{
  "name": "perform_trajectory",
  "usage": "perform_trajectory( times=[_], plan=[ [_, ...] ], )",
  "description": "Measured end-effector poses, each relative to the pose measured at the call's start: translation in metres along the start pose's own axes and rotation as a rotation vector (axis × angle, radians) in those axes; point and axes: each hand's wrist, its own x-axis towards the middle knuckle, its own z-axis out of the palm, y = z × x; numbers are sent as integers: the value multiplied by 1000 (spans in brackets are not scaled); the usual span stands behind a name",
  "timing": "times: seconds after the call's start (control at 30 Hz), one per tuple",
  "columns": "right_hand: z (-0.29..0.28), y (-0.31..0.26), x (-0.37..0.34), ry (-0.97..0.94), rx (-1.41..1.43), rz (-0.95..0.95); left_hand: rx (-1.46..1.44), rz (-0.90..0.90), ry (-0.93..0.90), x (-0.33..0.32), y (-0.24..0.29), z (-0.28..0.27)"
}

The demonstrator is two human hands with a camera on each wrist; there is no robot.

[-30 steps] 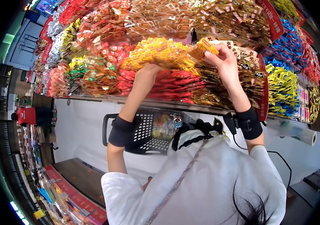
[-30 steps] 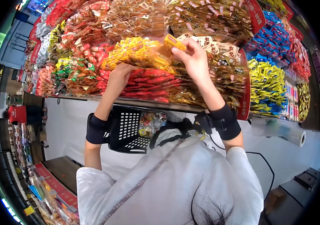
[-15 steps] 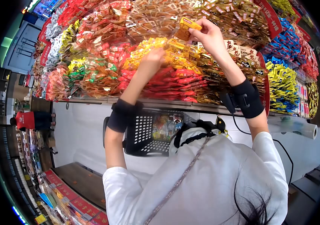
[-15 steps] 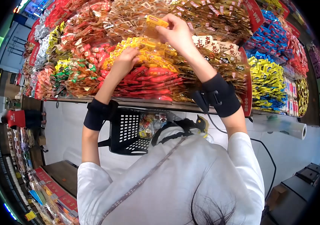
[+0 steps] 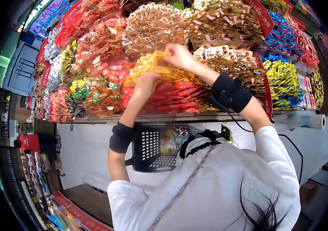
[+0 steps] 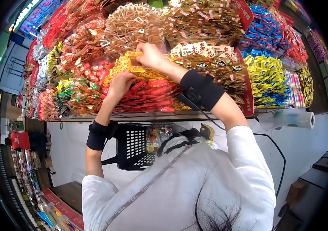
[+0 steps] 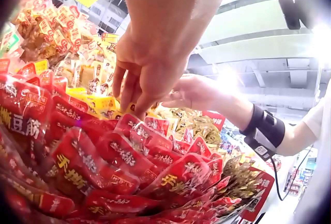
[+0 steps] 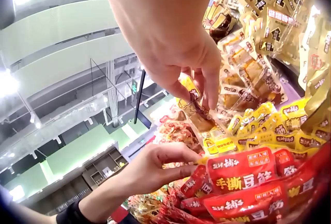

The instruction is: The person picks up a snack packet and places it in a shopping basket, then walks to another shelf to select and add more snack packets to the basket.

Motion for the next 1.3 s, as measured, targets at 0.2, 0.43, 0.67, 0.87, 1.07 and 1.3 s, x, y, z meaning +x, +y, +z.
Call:
perform_trajectory(
  times=[0.2,0.43,0.67,0.87,1.07,1.3],
  plan=[
    [38,23,5,-45,-225,-49,-18,-8,32,-4,4,-1],
    [54,29,13,-128,-506,-16,-13,56,137,-5,0,4],
    [22,34,26,-193,-389,-55,-20,84,157,-7,-7,9],
    [-18,28,-1,-412,-524,-46,-4,106,224,2,-9,13],
    [-2,25,-16,-411,-634,115,-47,-18,178,15,-8,15],
    [-9,6,-18,-277,-865,-1,-91,7,195,13,-8,14]
  ],
)
